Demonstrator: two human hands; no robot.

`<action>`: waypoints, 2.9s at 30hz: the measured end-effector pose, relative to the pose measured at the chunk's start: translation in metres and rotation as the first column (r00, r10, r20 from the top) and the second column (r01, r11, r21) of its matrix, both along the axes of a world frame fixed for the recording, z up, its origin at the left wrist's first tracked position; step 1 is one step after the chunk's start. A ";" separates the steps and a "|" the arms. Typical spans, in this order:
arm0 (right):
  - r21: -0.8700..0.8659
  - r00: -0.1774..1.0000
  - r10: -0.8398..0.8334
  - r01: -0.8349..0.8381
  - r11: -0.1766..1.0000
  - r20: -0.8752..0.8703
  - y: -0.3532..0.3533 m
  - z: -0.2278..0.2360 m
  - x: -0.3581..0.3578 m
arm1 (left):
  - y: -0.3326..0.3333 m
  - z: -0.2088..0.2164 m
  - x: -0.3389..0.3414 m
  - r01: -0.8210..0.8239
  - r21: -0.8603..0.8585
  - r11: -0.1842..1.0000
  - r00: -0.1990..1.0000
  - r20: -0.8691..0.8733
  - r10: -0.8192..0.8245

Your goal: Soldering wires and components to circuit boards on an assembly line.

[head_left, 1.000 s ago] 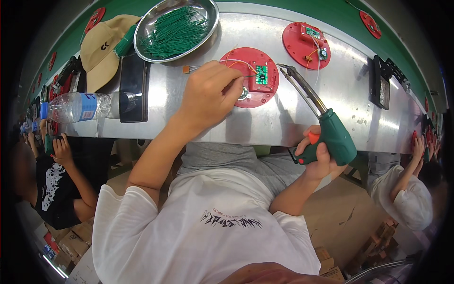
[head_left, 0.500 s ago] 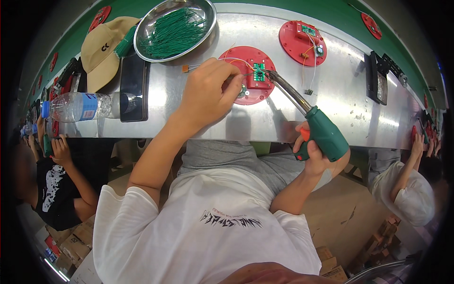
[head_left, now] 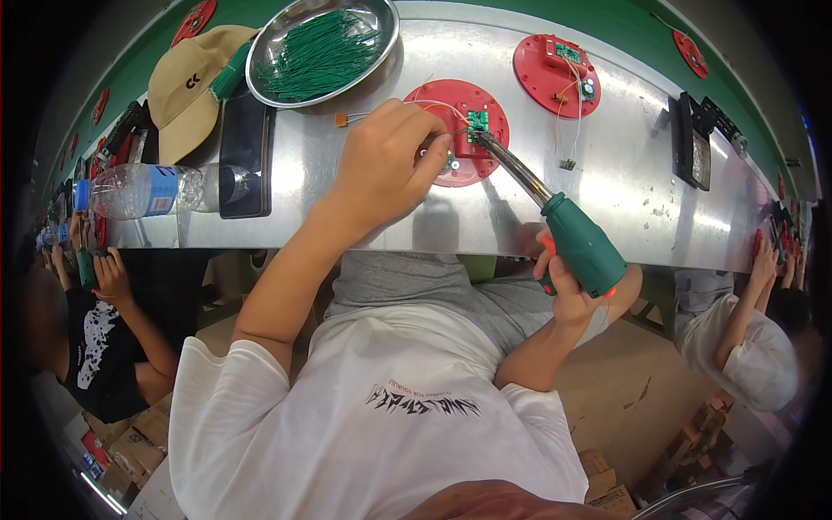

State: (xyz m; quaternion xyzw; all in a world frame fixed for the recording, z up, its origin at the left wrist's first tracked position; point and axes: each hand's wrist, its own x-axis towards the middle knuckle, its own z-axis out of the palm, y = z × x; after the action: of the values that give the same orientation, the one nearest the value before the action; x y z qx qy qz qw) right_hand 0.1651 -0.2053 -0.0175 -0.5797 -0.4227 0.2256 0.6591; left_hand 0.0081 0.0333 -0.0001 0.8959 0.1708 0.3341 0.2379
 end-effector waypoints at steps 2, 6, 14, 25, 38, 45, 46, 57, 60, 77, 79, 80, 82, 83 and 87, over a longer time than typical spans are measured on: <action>-0.002 1.000 0.004 -0.004 1.000 0.011 0.001 0.002 0.000 | 0.000 0.001 0.000 0.002 -0.007 1.000 1.000 -0.009 -0.002; 0.016 1.000 0.005 -0.005 1.000 -0.009 0.001 0.003 -0.002 | 0.001 -0.003 0.002 -0.003 0.002 1.000 0.999 0.035 0.003; 0.003 0.999 -0.011 0.011 1.000 0.042 -0.001 0.004 -0.002 | 0.000 0.002 0.000 0.016 -0.034 0.999 1.000 -0.017 -0.016; -0.113 0.981 -0.138 0.123 0.986 -0.134 -0.003 0.018 -0.009 | 0.001 0.001 0.000 0.028 -0.047 0.999 0.999 -0.024 -0.029; 0.142 0.981 -0.152 0.168 0.975 -0.122 0.002 0.006 0.011 | 0.000 0.002 0.000 0.025 -0.058 0.998 0.999 -0.022 -0.026; 0.192 0.950 -0.151 0.207 0.959 -0.274 0.003 0.002 0.017 | 0.000 0.002 0.000 0.022 -0.035 0.999 0.999 -0.030 -0.023; 0.197 0.943 -0.156 0.220 0.955 -0.295 0.004 0.003 0.016 | 0.000 0.001 0.000 0.024 -0.034 0.999 0.999 -0.030 -0.025; 0.246 0.933 -0.173 0.257 0.935 -0.317 -0.009 -0.004 0.023 | -0.004 0.002 0.001 0.020 -0.013 1.000 0.999 -0.032 -0.020; 0.231 0.902 -0.258 0.348 0.908 -0.346 -0.009 -0.005 0.029 | -0.003 0.002 0.001 0.024 0.005 1.000 0.999 -0.045 -0.024; 0.151 0.693 -0.516 0.659 0.737 -0.504 0.010 0.003 0.029 | 0.067 0.055 0.082 -0.060 0.501 0.863 0.914 -0.320 0.250; 0.170 0.684 -0.524 0.676 0.717 -0.508 0.011 0.000 0.030 | 0.073 0.060 0.113 -0.260 0.526 0.810 0.849 -0.274 0.451; 0.157 0.681 -0.526 0.675 0.721 -0.510 0.012 0.002 0.028 | 0.077 0.054 0.123 -0.227 0.537 0.812 0.904 -0.195 0.382; 0.141 0.676 -0.544 0.682 0.718 -0.497 0.015 0.002 0.026 | 0.068 0.059 0.148 -0.174 0.356 0.918 0.923 -0.267 0.278; 0.156 0.689 -0.533 0.672 0.724 -0.491 0.013 0.000 0.028 | 0.058 0.064 0.163 -0.180 0.138 0.974 0.887 -0.405 0.222; 0.201 0.709 -0.465 0.638 0.743 -0.531 0.009 0.000 0.027 | 0.043 0.017 0.198 -0.121 0.233 0.965 0.878 -0.429 0.214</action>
State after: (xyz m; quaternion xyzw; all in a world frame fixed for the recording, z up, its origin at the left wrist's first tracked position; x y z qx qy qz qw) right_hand 0.1919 -0.1961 -0.0174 -0.4773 -0.0968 0.0570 0.8715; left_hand 0.2063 0.0763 0.0172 0.9497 0.2642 0.1522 0.0712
